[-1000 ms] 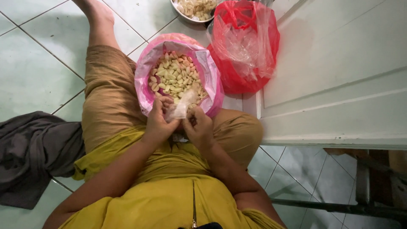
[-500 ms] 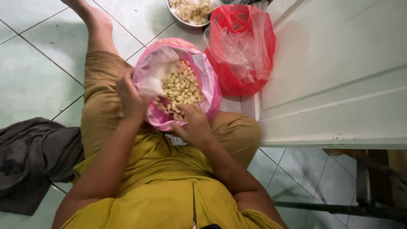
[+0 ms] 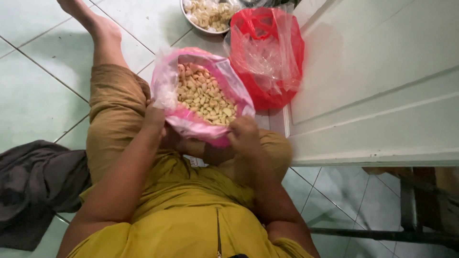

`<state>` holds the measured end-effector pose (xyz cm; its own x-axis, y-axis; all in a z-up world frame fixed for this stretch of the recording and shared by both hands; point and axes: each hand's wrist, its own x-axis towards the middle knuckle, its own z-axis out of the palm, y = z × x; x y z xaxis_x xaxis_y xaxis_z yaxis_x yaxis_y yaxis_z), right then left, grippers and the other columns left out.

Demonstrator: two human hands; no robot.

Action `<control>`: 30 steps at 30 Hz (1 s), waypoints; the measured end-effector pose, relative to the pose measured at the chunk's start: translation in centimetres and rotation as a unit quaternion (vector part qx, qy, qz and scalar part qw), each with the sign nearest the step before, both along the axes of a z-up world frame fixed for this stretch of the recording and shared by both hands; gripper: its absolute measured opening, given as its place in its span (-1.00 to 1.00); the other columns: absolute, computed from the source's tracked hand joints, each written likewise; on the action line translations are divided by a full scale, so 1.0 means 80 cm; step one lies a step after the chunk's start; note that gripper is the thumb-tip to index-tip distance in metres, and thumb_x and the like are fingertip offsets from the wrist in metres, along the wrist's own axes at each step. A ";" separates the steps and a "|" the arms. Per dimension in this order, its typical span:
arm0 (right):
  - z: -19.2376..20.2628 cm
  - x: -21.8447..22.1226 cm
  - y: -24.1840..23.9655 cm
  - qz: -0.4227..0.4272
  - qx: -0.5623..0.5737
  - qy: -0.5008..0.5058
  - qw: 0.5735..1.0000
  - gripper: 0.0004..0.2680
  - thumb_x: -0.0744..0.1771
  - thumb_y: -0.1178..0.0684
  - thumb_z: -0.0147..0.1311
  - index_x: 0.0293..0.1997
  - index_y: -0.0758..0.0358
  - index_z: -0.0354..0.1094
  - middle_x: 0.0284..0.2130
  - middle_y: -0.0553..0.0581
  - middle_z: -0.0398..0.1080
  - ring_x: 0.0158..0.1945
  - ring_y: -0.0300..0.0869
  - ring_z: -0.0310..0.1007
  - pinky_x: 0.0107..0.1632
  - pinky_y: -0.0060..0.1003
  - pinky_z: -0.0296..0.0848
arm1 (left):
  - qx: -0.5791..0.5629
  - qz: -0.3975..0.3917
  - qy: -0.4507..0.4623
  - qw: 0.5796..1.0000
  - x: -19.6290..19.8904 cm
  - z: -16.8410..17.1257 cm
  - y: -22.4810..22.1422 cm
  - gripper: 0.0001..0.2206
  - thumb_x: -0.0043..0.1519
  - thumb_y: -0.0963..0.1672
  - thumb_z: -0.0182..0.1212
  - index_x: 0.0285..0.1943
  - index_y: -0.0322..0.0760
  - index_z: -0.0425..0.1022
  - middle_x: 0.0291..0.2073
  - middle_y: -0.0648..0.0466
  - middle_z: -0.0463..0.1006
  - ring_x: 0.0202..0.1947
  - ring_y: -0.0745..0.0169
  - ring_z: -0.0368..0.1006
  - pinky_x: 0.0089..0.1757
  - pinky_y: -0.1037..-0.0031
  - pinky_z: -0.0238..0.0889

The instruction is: The person sorts peeled garlic cloves from a large pink bag and places them into smaller clear plastic bags by hand.

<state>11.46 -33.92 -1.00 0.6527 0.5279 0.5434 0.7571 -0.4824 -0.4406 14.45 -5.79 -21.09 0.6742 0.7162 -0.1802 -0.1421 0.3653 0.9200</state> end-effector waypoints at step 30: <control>0.013 -0.056 0.111 -0.057 0.029 0.240 0.969 -0.62 0.20 -0.20 0.39 0.04 0.06 0.47 -0.23 0.11 0.53 -0.12 -0.05 0.59 -0.03 -0.15 0.55 | 0.533 0.049 -0.020 0.845 -0.074 0.118 0.017 -0.78 0.07 -0.08 0.36 -0.14 -0.09 0.54 -0.30 0.06 0.39 -0.26 -0.02 0.37 0.01 0.28 0.25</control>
<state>6.96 -25.05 0.06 0.8899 0.4152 0.1890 0.4010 -0.5143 -0.7581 8.54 -4.44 -11.67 0.5921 0.5104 0.6236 -0.1621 -0.6825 0.7126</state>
